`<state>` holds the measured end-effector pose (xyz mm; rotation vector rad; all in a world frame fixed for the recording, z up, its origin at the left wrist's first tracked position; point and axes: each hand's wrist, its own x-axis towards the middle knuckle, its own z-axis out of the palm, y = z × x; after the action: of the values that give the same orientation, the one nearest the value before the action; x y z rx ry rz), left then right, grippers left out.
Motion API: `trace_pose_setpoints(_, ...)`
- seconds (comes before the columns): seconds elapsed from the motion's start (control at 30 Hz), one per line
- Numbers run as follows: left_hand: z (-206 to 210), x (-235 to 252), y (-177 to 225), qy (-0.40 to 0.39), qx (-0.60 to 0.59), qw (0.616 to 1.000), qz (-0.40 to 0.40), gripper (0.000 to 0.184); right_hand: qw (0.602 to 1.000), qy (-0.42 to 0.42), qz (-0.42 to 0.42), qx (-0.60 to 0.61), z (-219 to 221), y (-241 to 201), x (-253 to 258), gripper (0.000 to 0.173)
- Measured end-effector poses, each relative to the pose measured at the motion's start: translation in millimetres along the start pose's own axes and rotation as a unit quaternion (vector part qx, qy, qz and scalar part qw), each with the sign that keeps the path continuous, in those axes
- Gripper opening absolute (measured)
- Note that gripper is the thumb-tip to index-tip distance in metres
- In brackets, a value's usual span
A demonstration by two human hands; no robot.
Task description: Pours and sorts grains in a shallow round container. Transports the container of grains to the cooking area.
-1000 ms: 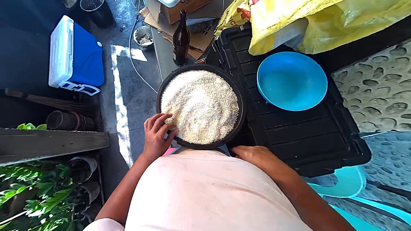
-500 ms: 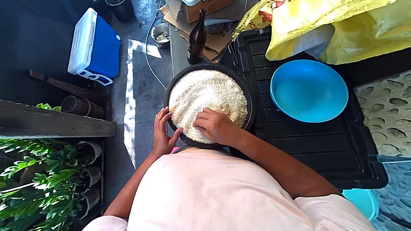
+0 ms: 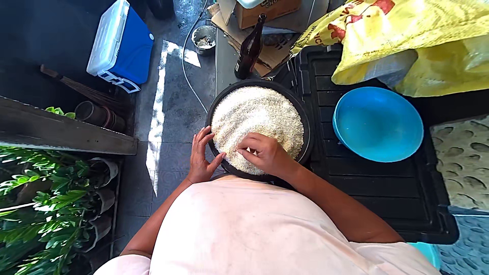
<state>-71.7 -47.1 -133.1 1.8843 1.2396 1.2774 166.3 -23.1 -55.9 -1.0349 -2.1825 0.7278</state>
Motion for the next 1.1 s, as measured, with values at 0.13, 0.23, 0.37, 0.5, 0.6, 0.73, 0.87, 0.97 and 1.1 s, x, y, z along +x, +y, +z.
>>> trace_pose_setpoints(0.13,-2.2,3.0,-4.7,-0.012,0.030,0.999,0.027,0.061,0.936,0.042,0.179,0.302,-16.7,-8.8,-8.3,0.009)
trace_pose_setpoints(0.23,-7.3,8.8,-6.2,-0.034,0.066,0.996,0.058,0.062,0.869,0.080,0.227,0.432,-20.5,-10.6,-15.6,0.010)
trace_pose_setpoints(0.37,-13.0,16.8,-8.4,-0.061,0.088,0.992,0.068,0.069,0.818,0.110,0.258,0.502,-23.6,-15.2,-22.8,0.011)
trace_pose_setpoints(0.5,-17.9,30.8,-7.0,-0.107,0.103,0.987,0.060,0.082,0.798,0.138,0.273,0.519,-24.8,-18.6,-29.6,0.012)
trace_pose_setpoints(0.6,-22.0,46.2,-4.6,-0.167,0.141,0.975,0.048,0.103,0.798,0.156,0.285,0.508,-27.3,-20.5,-35.0,0.014)
trace_pose_setpoints(0.73,-24.4,64.4,-1.3,-0.229,0.214,0.947,0.068,0.117,0.836,0.179,0.272,0.441,-32.9,-19.0,-45.8,0.013)
trace_pose_setpoints(0.87,-25.8,78.1,2.8,-0.266,0.284,0.916,0.098,0.123,0.868,0.216,0.255,0.368,-49.2,-20.3,-69.9,0.009)
trace_pose_setpoints(0.97,-23.3,88.9,7.6,-0.303,0.307,0.896,0.102,0.125,0.866,0.244,0.264,0.347,-57.5,-25.0,-94.5,0.009)
trace_pose_setpoints(1.1,-17.9,103.0,11.1,-0.346,0.318,0.875,0.113,0.126,0.808,0.303,0.297,0.409,-51.7,-37.5,-109.1,0.010)
